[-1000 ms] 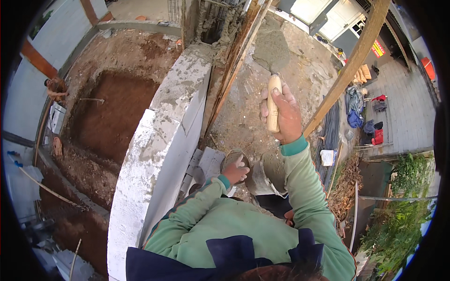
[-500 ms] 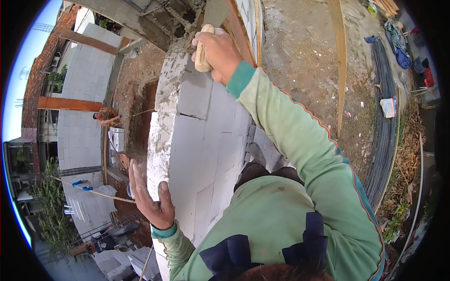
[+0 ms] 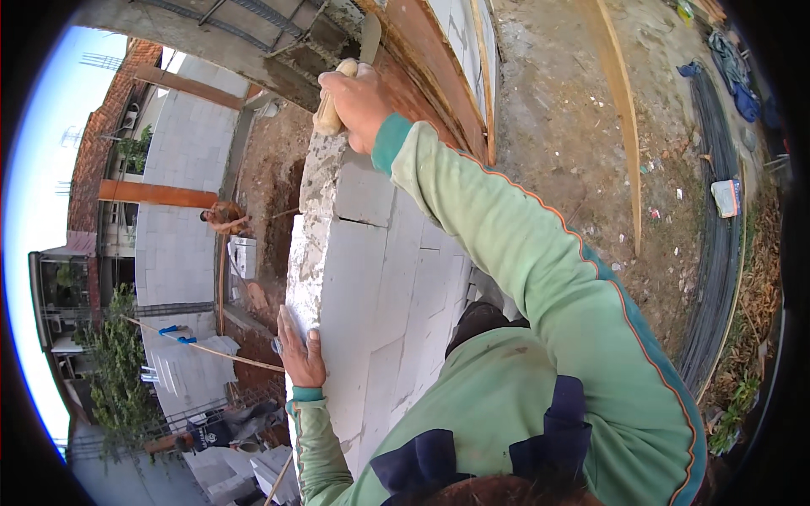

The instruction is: The person applies wet cement mortar to the top of a concrete block wall using a trowel, scooping mortar from a bucket and spreading it onto the wall and into a vertical rebar column.

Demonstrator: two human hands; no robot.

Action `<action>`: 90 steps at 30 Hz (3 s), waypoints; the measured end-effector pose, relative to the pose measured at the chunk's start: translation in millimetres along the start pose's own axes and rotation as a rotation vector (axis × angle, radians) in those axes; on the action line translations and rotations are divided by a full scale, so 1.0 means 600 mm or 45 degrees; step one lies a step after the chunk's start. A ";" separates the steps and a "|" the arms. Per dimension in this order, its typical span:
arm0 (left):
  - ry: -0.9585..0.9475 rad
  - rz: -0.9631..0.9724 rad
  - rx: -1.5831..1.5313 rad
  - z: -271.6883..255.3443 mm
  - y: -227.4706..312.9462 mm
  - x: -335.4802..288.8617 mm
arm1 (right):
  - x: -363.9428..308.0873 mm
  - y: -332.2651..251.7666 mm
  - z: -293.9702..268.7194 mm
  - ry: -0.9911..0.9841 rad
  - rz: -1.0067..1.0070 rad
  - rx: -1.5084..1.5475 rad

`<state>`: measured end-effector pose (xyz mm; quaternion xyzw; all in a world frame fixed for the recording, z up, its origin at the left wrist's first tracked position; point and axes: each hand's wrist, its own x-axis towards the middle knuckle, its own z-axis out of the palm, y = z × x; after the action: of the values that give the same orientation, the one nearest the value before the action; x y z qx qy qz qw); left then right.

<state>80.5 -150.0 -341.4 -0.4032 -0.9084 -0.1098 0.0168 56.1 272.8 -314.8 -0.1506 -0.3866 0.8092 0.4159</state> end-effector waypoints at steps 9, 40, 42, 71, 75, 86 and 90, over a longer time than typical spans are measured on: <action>0.134 -0.358 -0.394 0.016 -0.045 0.017 | -0.217 -0.001 -0.142 -0.371 0.355 0.255; -0.124 -0.837 0.458 0.179 -0.024 0.058 | -0.715 0.828 -1.197 0.346 0.994 -1.331; -0.124 -0.836 0.481 0.176 -0.017 0.052 | -0.686 0.828 -1.167 0.684 1.151 -0.883; 0.249 -0.456 -0.390 0.007 -0.037 0.000 | -0.618 0.001 -0.721 0.035 0.916 -1.764; 0.171 -0.140 -0.188 -0.010 0.011 0.003 | -0.486 -0.271 -0.507 -0.179 0.769 -2.102; 0.037 -0.191 -0.039 -0.033 0.039 0.012 | 0.028 -0.448 0.054 -0.645 0.531 -2.870; 0.032 -0.186 -0.079 -0.031 0.025 0.010 | 0.159 -0.318 0.216 -0.690 0.371 -3.457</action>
<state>86.5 -139.7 -319.6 -0.3348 -0.9312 -0.1439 0.0075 30.6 351.1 -79.3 -0.3107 -0.9095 -0.1555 -0.2282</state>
